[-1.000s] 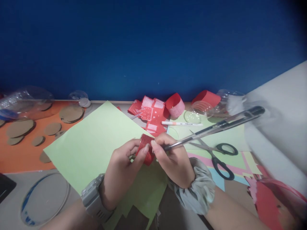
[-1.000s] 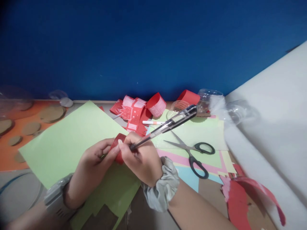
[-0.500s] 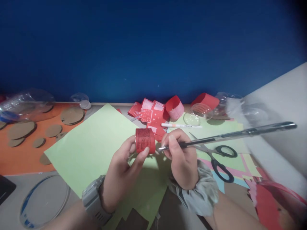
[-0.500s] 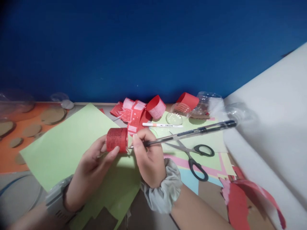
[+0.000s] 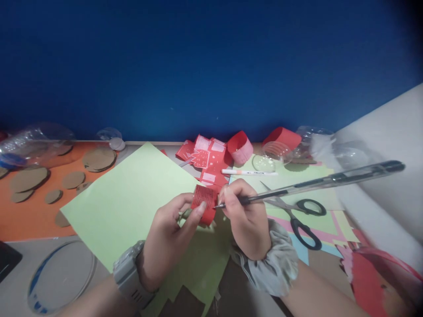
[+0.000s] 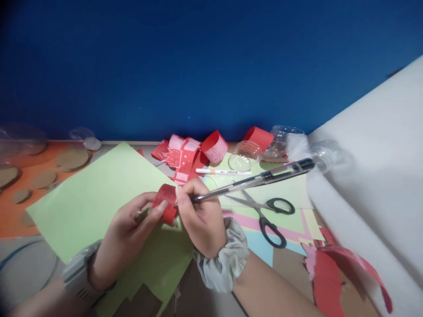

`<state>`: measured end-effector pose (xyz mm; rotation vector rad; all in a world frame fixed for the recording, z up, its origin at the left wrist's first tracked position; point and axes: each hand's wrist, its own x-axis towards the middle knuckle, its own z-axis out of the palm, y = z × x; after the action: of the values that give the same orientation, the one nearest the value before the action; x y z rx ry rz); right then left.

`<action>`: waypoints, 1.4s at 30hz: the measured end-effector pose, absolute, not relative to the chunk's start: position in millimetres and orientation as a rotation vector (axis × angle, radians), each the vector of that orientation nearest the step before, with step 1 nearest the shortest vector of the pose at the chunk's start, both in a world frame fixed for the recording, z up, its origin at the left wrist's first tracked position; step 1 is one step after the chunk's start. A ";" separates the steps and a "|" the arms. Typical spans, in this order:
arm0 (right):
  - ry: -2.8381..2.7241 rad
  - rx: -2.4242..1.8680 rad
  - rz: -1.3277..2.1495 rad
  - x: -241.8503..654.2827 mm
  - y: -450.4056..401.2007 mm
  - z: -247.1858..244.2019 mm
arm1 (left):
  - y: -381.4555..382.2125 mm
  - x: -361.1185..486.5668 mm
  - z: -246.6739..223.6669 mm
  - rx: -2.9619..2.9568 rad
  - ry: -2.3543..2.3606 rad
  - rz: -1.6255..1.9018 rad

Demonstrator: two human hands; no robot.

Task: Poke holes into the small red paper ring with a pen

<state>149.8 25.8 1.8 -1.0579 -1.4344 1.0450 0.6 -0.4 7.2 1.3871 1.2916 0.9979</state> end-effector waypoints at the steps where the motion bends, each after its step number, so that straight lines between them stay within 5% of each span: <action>1: -1.450 -1.067 1.029 149.9 26.3 2.4 | -0.5 0.4 7.1 1.392 1.296 0.987; 42: -1.627 -1.132 1.094 153.1 30.4 1.2 | -0.7 1.8 7.0 1.394 1.350 0.908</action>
<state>153.1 30.4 1.2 -1.1323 -1.6273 1.0943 1.8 -0.7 7.0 1.3937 1.3496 0.9081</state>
